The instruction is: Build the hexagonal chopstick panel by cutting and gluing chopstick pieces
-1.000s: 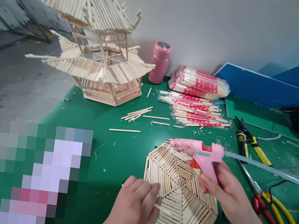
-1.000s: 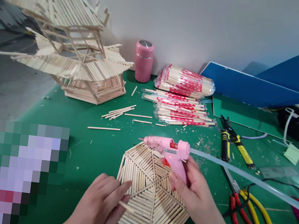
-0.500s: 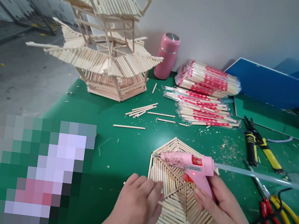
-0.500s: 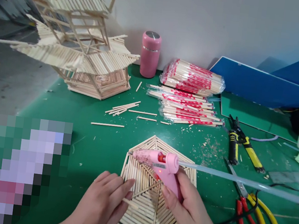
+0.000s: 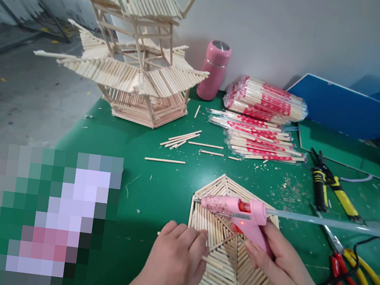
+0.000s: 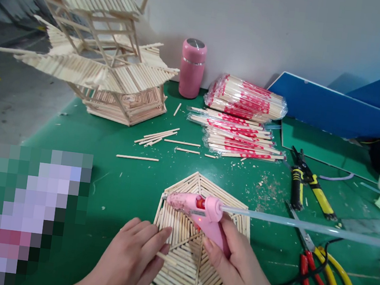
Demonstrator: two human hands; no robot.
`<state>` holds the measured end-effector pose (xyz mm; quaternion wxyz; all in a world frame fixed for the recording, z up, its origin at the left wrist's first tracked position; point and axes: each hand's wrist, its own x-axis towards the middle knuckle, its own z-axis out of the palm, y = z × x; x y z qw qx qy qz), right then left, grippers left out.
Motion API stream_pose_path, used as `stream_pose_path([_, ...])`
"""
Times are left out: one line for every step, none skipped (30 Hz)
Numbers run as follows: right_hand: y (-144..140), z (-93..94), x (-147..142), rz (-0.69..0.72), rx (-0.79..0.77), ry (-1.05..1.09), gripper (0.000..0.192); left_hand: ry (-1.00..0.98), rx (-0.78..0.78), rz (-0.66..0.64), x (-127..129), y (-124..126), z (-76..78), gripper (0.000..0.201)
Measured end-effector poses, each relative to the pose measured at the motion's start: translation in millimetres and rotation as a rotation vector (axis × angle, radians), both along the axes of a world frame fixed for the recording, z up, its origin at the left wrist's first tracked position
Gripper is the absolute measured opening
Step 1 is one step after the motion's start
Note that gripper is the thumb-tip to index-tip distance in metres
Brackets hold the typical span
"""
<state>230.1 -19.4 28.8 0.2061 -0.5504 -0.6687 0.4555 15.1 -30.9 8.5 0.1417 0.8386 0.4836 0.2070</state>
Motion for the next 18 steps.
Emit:
stream_pose_path([0.6,0.6,-0.9,-0.003,0.010,-0.007,0.046,0.000,-0.003,0.002,0.0,-0.5,-0.1,0.021])
stream_pose_path([1.4,1.5,-2.1,-0.006,0.015,-0.012,0.046,0.000,-0.008,0.004,0.0,-0.8,0.0,0.022])
stream_pose_path([2.5,2.5,-3.5,-0.008,0.016,-0.016,0.047,0.000,-0.018,0.007,0.0,-1.0,0.3,0.022])
stream_pose_path([3.7,3.6,-4.9,-0.009,0.013,-0.019,0.047,0.001,-0.031,0.009,0.1,-1.0,0.8,0.022])
stream_pose_path([4.6,4.7,-6.1,-0.003,0.009,-0.019,0.046,0.002,-0.044,0.011,0.2,-0.8,1.4,0.022])
stream_pose_path([5.3,5.6,-6.9,0.000,0.007,-0.017,0.045,0.004,-0.054,0.012,0.4,-0.6,2.1,0.022])
stream_pose_path([5.5,6.2,-7.3,0.003,0.001,-0.015,0.044,0.008,-0.063,0.011,0.6,-0.4,2.7,0.022])
stream_pose_path([5.4,6.5,-7.2,0.001,-0.002,-0.015,0.043,0.011,-0.070,0.010,0.7,-0.2,3.3,0.021])
stream_pose_path([4.9,6.4,-6.7,-0.003,-0.008,-0.016,0.042,0.014,-0.076,0.009,0.8,-0.2,3.6,0.021])
stream_pose_path([4.1,6.1,-5.9,-0.009,-0.012,-0.019,0.042,0.017,-0.081,0.007,0.7,-0.3,3.6,0.020])
stream_pose_path([3.3,5.5,-4.9,-0.015,-0.013,-0.023,0.041,0.019,-0.083,0.007,0.4,-0.5,3.4,0.020])
stream_pose_path([2.5,4.9,-3.8,-0.017,-0.014,-0.028,0.041,0.020,-0.077,0.007,0.1,-0.8,2.9,0.020])
stream_pose_path([2.0,4.3,-2.9,-0.016,-0.016,-0.033,0.041,0.022,-0.066,0.006,-0.3,-1.1,2.3,0.020])
stream_pose_path([1.7,3.7,-2.2,-0.015,-0.018,-0.038,0.041,0.027,-0.050,0.007,-0.8,-1.4,1.5,0.020])
stream_pose_path([1.6,3.4,-1.9,-0.014,-0.019,-0.041,0.041,0.032,-0.030,0.012,-1.2,-1.5,0.7,0.020])
stream_pose_path([1.8,3.2,-1.8,-0.014,-0.014,-0.044,0.042,0.038,-0.009,0.020,-1.5,-1.6,0.0,0.020])
stream_pose_path([2.1,3.3,-2.0,-0.013,-0.009,-0.046,0.041,0.048,0.010,0.035,-1.7,-1.5,-0.7,0.021])
stream_pose_path([2.5,3.6,-2.3,-0.008,0.001,-0.047,0.041,0.063,0.024,0.058,-1.8,-1.2,-1.1,0.021])
